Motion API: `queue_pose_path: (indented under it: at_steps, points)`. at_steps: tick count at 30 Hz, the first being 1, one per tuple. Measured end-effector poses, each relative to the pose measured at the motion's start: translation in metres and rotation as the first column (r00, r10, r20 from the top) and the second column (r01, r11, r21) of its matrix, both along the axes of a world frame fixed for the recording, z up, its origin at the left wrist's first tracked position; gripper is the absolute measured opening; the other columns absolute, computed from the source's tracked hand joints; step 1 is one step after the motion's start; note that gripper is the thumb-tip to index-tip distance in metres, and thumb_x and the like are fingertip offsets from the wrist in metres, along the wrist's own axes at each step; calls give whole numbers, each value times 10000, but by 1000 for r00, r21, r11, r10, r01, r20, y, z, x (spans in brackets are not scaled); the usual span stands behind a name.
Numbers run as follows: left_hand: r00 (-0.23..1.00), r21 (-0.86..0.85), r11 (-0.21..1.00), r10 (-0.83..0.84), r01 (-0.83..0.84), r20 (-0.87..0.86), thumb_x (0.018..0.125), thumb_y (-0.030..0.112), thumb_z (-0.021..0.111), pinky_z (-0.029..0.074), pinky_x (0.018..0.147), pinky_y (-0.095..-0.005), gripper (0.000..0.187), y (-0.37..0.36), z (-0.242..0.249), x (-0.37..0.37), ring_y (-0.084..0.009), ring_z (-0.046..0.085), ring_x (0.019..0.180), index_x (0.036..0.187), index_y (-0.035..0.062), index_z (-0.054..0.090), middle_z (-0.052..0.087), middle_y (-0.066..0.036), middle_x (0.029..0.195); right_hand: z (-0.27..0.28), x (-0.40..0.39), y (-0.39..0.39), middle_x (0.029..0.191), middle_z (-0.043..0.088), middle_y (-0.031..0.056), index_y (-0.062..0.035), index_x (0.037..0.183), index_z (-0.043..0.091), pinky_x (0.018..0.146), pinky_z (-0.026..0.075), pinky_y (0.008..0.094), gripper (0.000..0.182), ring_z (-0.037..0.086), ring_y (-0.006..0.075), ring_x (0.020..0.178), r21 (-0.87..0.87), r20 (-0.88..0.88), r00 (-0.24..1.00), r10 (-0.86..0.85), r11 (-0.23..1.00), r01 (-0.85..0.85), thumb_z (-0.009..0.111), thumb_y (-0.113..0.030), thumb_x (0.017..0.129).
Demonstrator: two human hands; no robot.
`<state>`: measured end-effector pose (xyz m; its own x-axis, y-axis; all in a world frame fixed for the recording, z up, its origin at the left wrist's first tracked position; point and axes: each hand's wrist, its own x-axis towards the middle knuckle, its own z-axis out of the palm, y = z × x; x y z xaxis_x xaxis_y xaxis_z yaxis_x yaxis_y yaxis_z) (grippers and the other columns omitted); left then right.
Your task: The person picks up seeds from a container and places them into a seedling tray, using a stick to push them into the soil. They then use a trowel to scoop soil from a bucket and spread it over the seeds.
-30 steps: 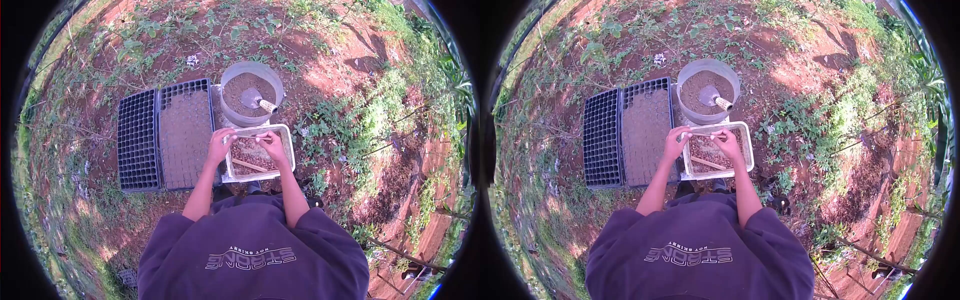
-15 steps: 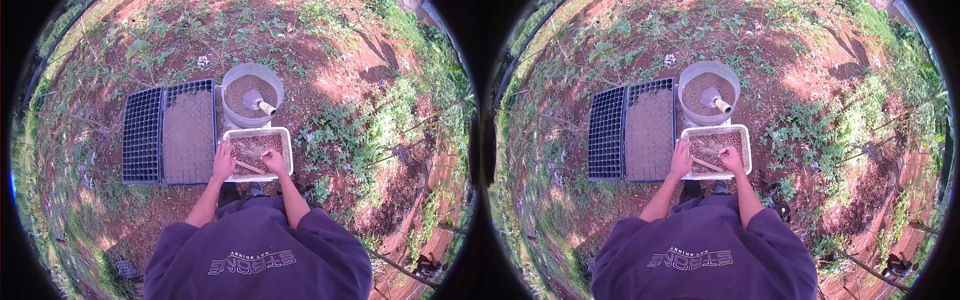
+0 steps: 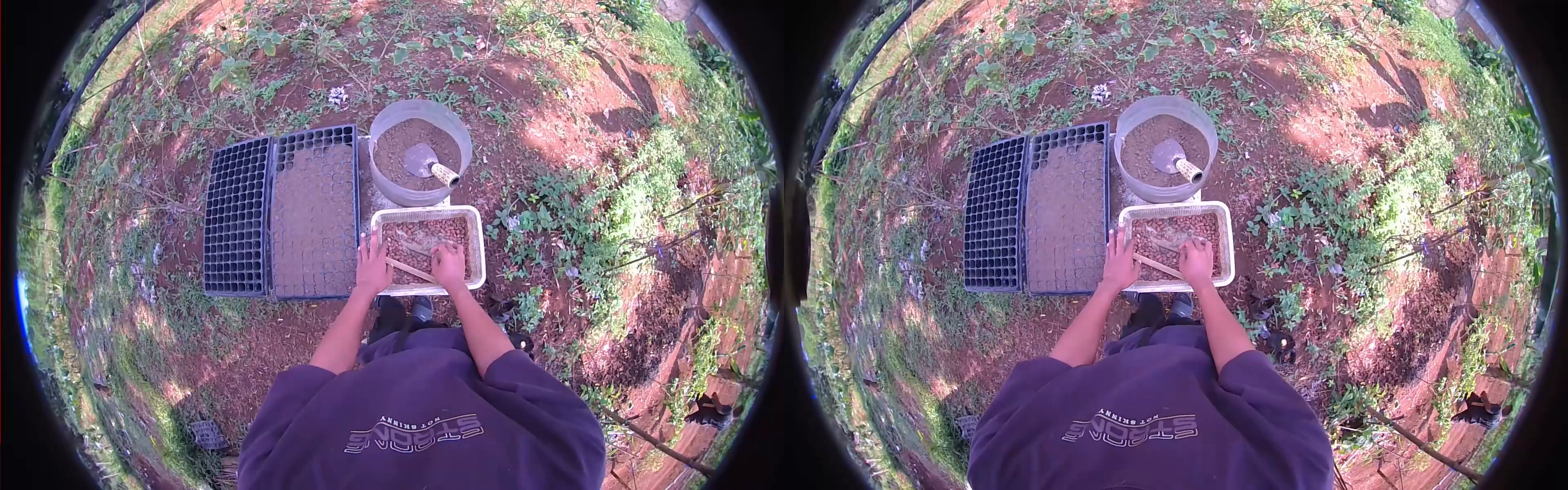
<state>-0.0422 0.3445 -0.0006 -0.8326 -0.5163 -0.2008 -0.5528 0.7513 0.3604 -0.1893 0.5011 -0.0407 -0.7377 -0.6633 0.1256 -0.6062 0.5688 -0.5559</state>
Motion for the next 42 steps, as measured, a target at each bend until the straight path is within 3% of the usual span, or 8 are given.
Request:
queue_pose_path:
  at_steps: [3,5,14,23,36,39,41,42]
  points:
    - [1000,-63,998,-12,13,10,819,197,590,192,1137,-538,591,-6,3,-8,-434,57,1423,1364,47,417,74,-179,1547,2,4,-9,1114,582,105,-132,921,658,918,429,465,196,474,358,1084,-43,-39,999,25,999,-26,656,-91,729]
    - [1000,-95,995,-13,14,10,824,186,579,195,1139,-530,593,-12,3,-14,-432,66,1423,1373,47,405,95,-184,1542,10,7,-19,1236,497,127,-148,1009,670,959,407,474,270,439,360,1146,22,83,996,45,999,-47,653,-116,742]
    - [998,-121,993,25,-17,66,852,199,563,198,1148,-493,690,-17,9,-14,-387,46,1438,1463,73,270,45,-92,1573,21,12,-61,1276,469,114,-195,1074,682,984,394,471,308,411,353,1183,140,-10,991,133,982,-130,617,-165,774]
    - [993,-68,997,36,-28,115,827,169,586,188,1148,-511,659,-15,10,-17,-405,38,1434,1435,107,338,1,-96,1574,14,5,-77,1287,448,113,-197,1088,668,993,378,442,312,409,328,1179,352,-50,985,166,926,-138,629,-196,778]
    - [992,12,1000,-16,15,126,817,172,581,184,1143,-527,571,-24,12,-15,-439,65,1421,1369,129,441,-10,-126,1571,6,7,-81,1251,456,100,-148,1099,644,974,383,435,324,404,327,1194,335,-68,979,193,929,-160,656,-212,782]
    - [991,22,999,-26,23,131,820,180,578,187,1146,-513,571,-23,8,-14,-443,93,1413,1372,135,437,-6,-131,1571,9,9,-83,1167,509,122,-93,1014,625,960,395,445,275,438,354,1147,223,-42,988,151,965,-138,663,-203,765]
    - [995,4,999,-38,37,91,816,160,568,214,1137,-519,538,-27,11,-14,-467,152,1394,1342,128,456,29,-157,1564,12,13,-82,989,552,147,-40,878,564,898,416,451,202,487,367,1031,-124,-4,997,75,989,-75,663,-141,734]
    - [999,60,998,-34,32,32,825,166,561,217,1140,-506,530,-30,13,-15,-465,177,1387,1341,123,451,81,-165,1556,14,15,-83,989,552,147,-40,878,564,898,416,451,202,487,367,1031,-132,-9,997,76,988,-76,663,-141,734]
